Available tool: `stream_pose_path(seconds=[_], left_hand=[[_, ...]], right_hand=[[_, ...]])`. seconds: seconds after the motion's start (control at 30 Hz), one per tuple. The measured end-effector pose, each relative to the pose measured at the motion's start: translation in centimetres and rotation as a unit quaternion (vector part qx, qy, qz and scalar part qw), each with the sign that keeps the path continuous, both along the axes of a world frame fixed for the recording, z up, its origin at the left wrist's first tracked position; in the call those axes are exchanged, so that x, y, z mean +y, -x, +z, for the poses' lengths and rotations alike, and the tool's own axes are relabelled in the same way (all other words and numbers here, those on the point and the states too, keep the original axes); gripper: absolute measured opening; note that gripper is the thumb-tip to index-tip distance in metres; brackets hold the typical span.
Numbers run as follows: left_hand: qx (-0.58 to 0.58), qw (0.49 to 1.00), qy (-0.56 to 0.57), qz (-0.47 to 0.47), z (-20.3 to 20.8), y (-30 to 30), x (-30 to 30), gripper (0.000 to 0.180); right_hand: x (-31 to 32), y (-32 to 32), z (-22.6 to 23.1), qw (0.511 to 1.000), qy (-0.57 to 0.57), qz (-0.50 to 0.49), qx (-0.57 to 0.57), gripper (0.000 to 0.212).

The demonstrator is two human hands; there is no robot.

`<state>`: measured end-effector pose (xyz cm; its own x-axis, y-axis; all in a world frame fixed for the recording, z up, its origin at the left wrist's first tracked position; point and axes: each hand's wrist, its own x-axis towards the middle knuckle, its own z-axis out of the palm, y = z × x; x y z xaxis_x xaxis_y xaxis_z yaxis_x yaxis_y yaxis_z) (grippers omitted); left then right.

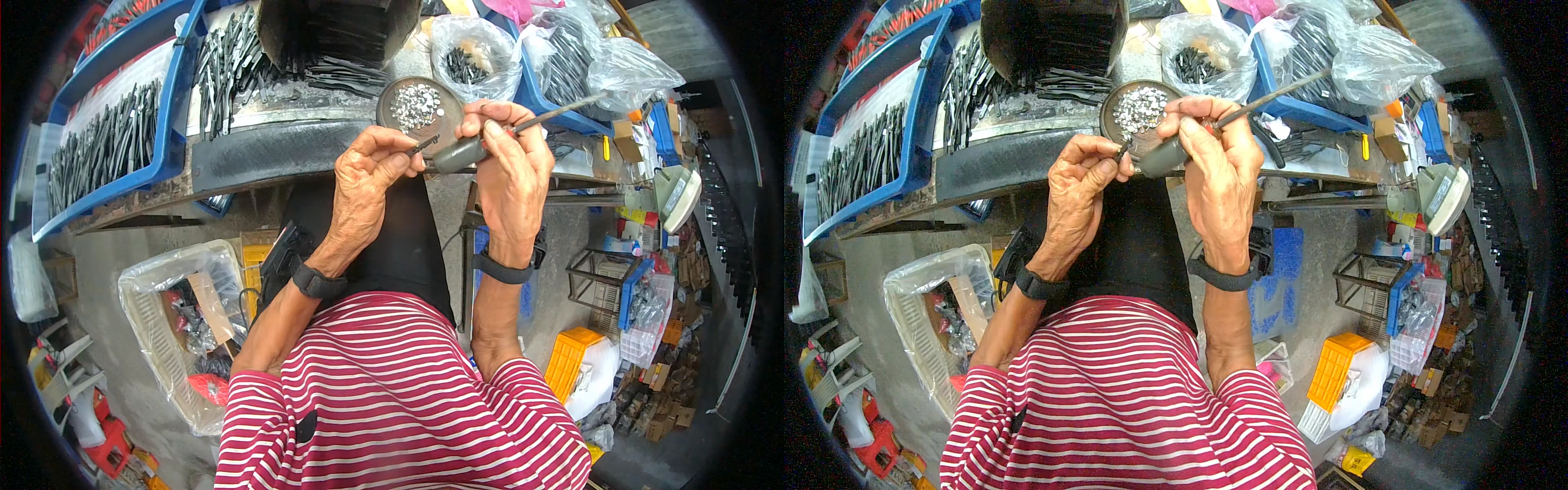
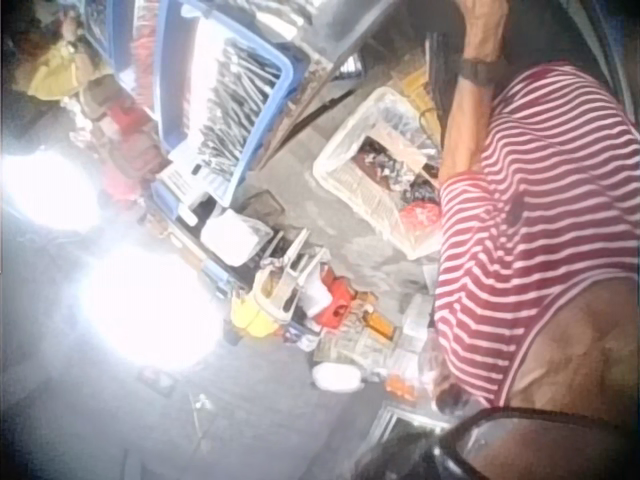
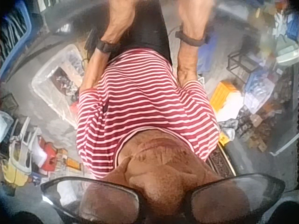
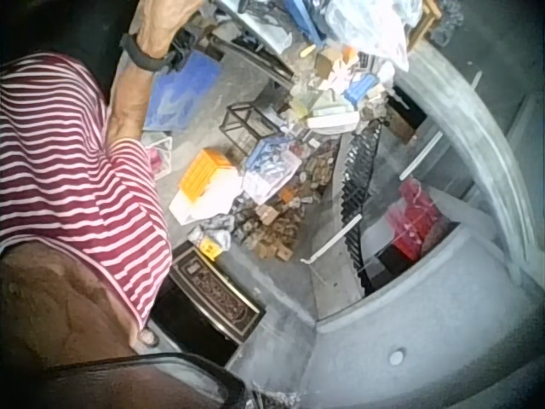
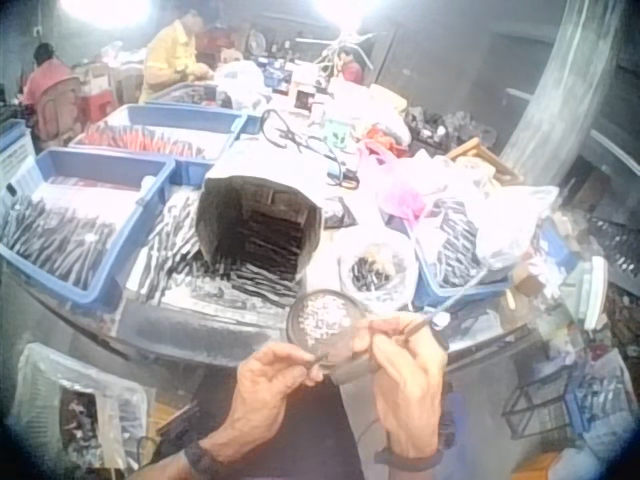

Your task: The person repeatedly assembles metal tool parts by hand, picking up components, aligning them, and inserting small pins using a metal rod.

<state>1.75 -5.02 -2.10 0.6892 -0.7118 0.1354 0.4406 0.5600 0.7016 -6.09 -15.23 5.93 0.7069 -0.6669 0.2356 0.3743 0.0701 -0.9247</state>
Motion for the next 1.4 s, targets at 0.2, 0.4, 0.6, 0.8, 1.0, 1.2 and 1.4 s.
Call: stream_pose_path(seconds=[0.2, 0.4, 0.6, 0.8, 1.0, 1.2, 1.4], left_hand=[[0.014, 1.000, 0.006, -0.005, -0.3, 0.2, -0.3, 0.012], [0.018, 1.000, 0.009, 0.005, -0.5, 0.3, -0.2, 0.012], [0.008, 1.000, 0.006, -0.002, -0.9, 0.3, -0.2, 0.012], [0.004, 1.000, 0.017, -0.008, -0.8, 0.3, -0.1, 0.011], [-0.002, 1.000, 0.002, -0.008, -0.9, 0.2, 0.0, 0.011], [-0.014, 1.000, 0.013, -0.013, -1.0, 0.2, 0.0, 0.012], [-0.008, 1.000, 0.003, -0.014, -0.6, 0.0, -0.1, 0.013]], right_hand=[[0.9, -0.8, 2.0, 0.982, 0.163, -0.033, -0.090, 0.012], [1.4, -1.0, 2.2, 0.974, 0.213, -0.028, -0.073, 0.011], [1.7, -0.7, 4.1, 0.967, 0.238, -0.037, -0.080, 0.010], [1.4, -1.4, 2.7, 0.942, 0.317, -0.046, -0.098, 0.007], [1.5, -1.1, 3.5, 0.956, 0.271, -0.037, -0.109, 0.009], [1.9, -1.1, 3.3, 0.927, 0.357, -0.045, -0.107, 0.008], [1.2, -0.3, 0.9, 0.978, 0.160, -0.056, -0.120, 0.006]])
